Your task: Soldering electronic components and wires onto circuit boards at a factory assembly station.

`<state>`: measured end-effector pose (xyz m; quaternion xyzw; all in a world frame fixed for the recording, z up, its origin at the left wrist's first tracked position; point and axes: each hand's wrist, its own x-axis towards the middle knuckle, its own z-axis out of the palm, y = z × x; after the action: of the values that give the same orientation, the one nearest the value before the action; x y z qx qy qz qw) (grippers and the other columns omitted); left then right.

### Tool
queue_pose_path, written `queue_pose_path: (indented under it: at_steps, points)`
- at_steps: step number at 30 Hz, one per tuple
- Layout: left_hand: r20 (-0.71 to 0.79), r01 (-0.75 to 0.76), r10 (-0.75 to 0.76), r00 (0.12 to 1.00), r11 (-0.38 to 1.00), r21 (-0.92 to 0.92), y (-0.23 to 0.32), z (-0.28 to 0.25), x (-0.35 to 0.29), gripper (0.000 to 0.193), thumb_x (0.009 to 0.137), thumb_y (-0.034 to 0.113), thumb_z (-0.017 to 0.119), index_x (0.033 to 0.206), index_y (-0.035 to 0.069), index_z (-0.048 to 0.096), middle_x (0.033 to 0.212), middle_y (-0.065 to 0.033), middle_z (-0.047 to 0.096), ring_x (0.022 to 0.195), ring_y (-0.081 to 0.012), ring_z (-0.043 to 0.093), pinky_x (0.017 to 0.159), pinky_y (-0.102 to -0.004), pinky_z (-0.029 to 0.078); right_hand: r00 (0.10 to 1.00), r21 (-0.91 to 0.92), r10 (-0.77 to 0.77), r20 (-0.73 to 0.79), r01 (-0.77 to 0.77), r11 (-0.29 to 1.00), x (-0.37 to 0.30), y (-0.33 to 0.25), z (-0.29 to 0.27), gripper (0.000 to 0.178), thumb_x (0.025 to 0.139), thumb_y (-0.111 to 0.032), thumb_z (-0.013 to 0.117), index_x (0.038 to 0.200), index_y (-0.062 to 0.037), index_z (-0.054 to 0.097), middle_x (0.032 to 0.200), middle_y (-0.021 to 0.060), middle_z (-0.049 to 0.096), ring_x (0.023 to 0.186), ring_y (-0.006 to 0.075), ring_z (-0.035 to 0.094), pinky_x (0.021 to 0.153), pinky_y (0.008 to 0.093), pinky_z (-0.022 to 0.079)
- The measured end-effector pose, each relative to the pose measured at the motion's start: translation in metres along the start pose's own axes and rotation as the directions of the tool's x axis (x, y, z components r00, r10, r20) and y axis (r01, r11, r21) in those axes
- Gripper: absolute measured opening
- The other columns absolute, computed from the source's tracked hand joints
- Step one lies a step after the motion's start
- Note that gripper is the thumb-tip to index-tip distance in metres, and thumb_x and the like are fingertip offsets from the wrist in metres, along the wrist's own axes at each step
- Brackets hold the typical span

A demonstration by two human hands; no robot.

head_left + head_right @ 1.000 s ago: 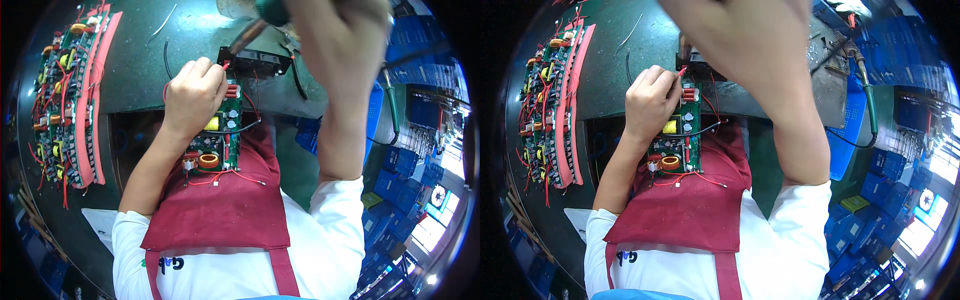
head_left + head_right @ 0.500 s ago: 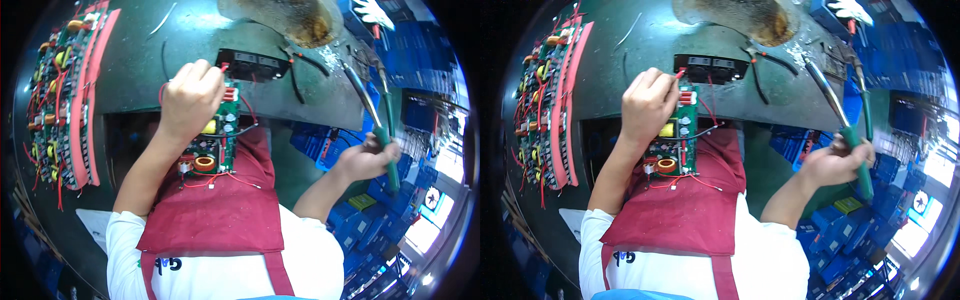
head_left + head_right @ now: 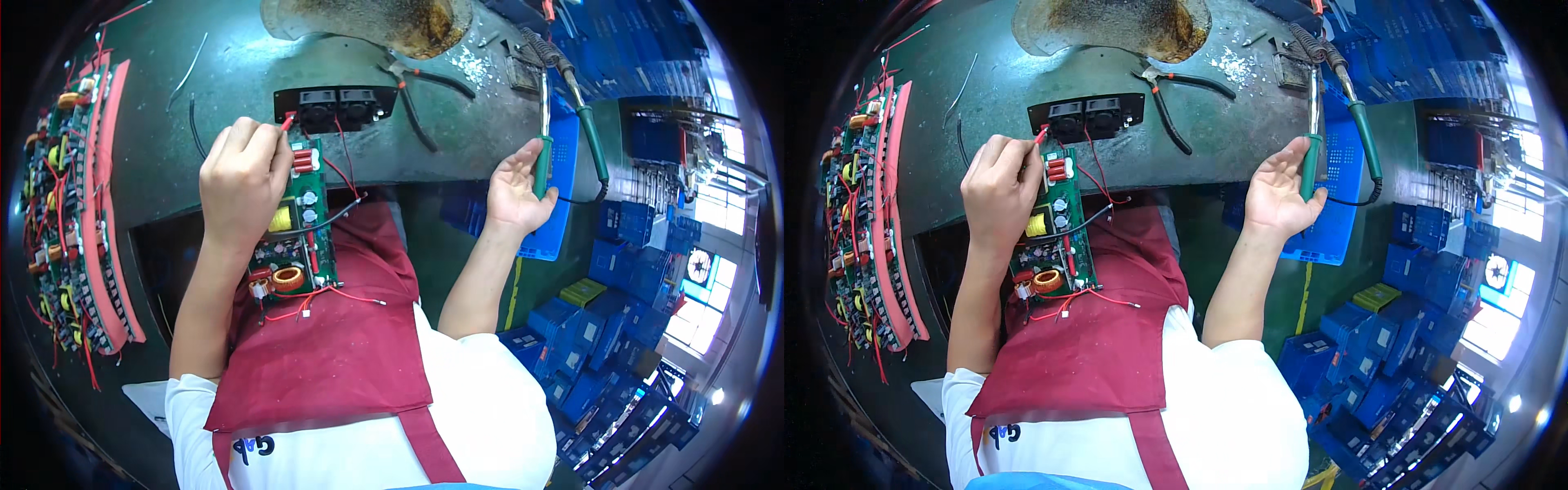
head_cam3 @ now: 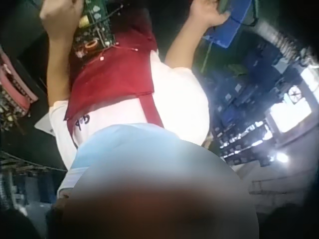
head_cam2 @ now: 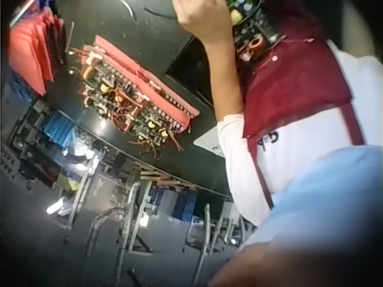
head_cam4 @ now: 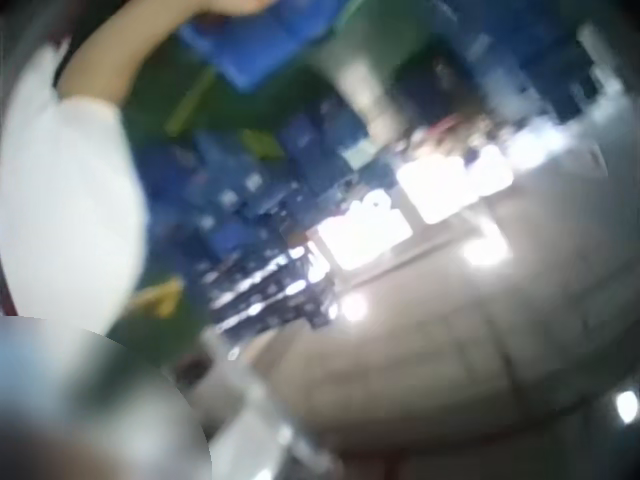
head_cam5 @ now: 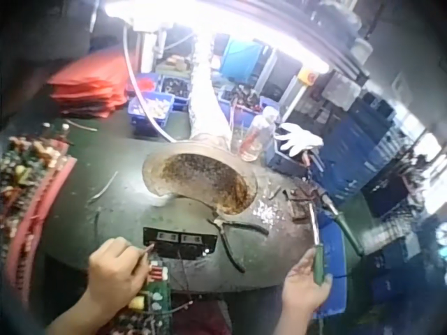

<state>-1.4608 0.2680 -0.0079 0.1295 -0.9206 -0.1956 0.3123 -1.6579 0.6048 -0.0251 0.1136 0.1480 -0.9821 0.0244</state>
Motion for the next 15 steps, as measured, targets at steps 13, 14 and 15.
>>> queue_pose_path:
  at_steps: [13, 14, 15]
  points:
    - [0.011, 0.01, -0.01, 1.0, 1.0, -0.019, 0.003, 0.001, 0.001, 0.012, 0.089, 0.005, 0.08, 0.087, 0.004, 0.067, 0.087, -0.0101, 0.064, 0.079, -0.0313, 0.066, 0.071, -0.0438, 0.055, 0.996, 0.193, 0.086, 0.012, -0.087, 0.977, 0.014, -0.005, -0.003, 0.089, 0.111, -0.069, 0.03, 0.156, 0.006, 0.051, 0.153, 0.0223, 0.065, 0.133, 0.0362, 0.069, 0.095, 0.0472, 0.063]
    - [0.011, 0.014, -0.014, 1.0, 1.0, -0.026, 0.006, 0.001, 0.001, 0.011, 0.089, 0.005, 0.08, 0.088, 0.004, 0.069, 0.087, -0.0101, 0.065, 0.08, -0.0313, 0.067, 0.072, -0.0439, 0.056, 0.995, 0.195, 0.102, -0.002, -0.1, 0.976, 0.013, -0.007, -0.001, 0.09, 0.111, -0.069, 0.03, 0.156, 0.0055, 0.051, 0.153, 0.0219, 0.065, 0.132, 0.0355, 0.069, 0.095, 0.0472, 0.064]
    - [0.015, 0.008, -0.007, 1.0, 0.999, -0.036, 0.008, 0.002, 0.001, 0.011, 0.089, 0.005, 0.08, 0.088, 0.004, 0.069, 0.087, -0.0101, 0.065, 0.08, -0.0313, 0.067, 0.072, -0.0439, 0.056, 0.993, 0.198, 0.118, -0.017, -0.112, 0.974, 0.014, -0.006, 0.0, 0.091, 0.111, -0.07, 0.029, 0.157, 0.005, 0.051, 0.153, 0.0215, 0.065, 0.131, 0.0349, 0.07, 0.094, 0.0473, 0.064]
